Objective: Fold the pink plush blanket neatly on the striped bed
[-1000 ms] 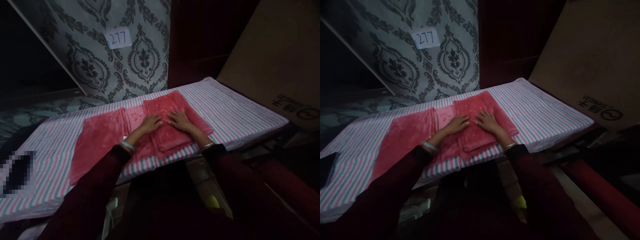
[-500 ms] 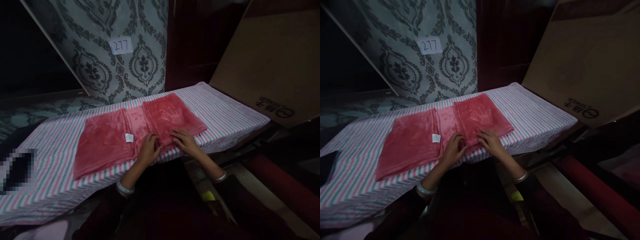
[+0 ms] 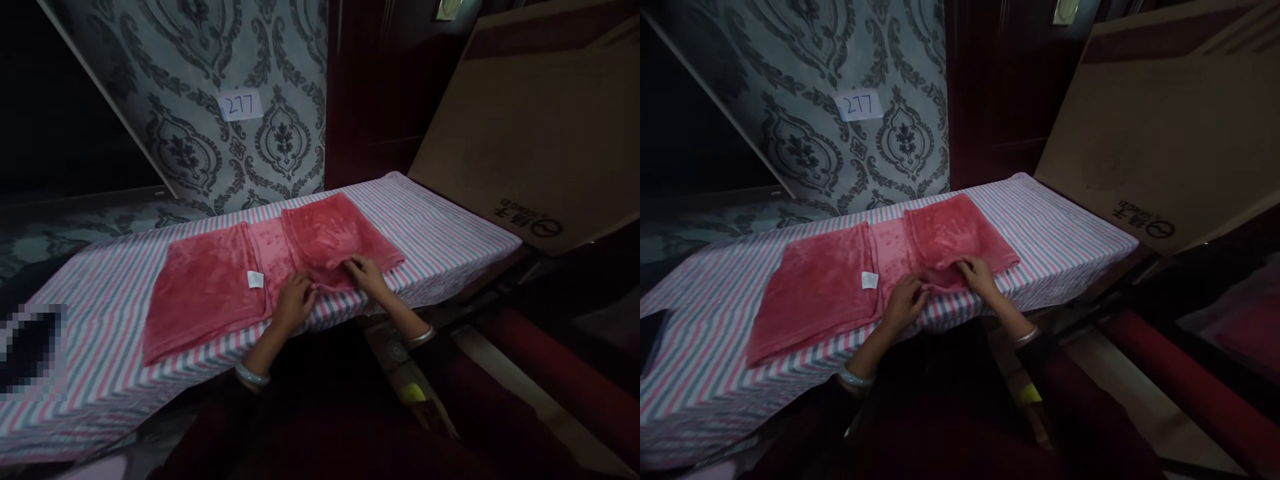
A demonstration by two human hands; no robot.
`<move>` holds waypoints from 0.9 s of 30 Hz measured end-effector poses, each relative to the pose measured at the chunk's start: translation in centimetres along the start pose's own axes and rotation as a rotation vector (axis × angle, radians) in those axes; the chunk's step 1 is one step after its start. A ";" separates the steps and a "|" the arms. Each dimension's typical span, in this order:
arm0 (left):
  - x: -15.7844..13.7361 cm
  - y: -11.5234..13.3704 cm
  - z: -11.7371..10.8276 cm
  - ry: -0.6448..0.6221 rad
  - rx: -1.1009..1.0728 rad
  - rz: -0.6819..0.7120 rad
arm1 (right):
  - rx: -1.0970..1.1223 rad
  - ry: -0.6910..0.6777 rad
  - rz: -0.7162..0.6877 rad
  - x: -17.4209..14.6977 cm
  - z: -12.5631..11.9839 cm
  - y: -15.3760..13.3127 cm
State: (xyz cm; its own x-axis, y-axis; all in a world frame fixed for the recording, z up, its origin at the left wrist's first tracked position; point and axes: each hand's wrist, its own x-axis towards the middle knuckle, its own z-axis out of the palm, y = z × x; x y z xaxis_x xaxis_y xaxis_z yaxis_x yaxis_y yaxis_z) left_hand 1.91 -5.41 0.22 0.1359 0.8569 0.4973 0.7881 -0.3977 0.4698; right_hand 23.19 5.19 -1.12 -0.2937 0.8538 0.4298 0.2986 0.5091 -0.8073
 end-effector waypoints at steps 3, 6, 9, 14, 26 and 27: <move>1.1 -0.4 0.5 0.054 -0.040 -0.132 | 0.063 0.153 0.049 1.1 -0.4 -0.6; 2.2 -0.8 0.8 0.076 -0.085 -0.326 | 0.048 0.205 0.030 1.7 -0.9 -1.5; 3.5 -0.9 0.8 0.033 -0.040 -0.507 | -0.006 0.167 -0.023 1.8 -1.1 -2.5; 5.0 -0.9 0.6 -0.060 0.073 -0.621 | -0.243 0.154 -0.168 0.7 -0.1 -2.9; 3.0 -1.6 1.1 0.123 -0.197 -0.543 | -0.501 -0.192 -0.402 -1.8 3.0 -3.6; 2.8 -1.6 1.0 0.127 -0.207 -0.537 | -0.473 -0.198 -0.431 -1.7 3.6 -3.6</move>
State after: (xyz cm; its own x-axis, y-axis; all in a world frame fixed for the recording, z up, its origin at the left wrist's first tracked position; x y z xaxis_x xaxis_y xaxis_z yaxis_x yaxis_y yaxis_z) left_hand 1.63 -1.97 0.09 -0.3328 0.9152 0.2273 0.5911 0.0147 0.8065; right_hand 19.39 1.48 -0.36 -0.6234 0.5503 0.5555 0.4700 0.8315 -0.2963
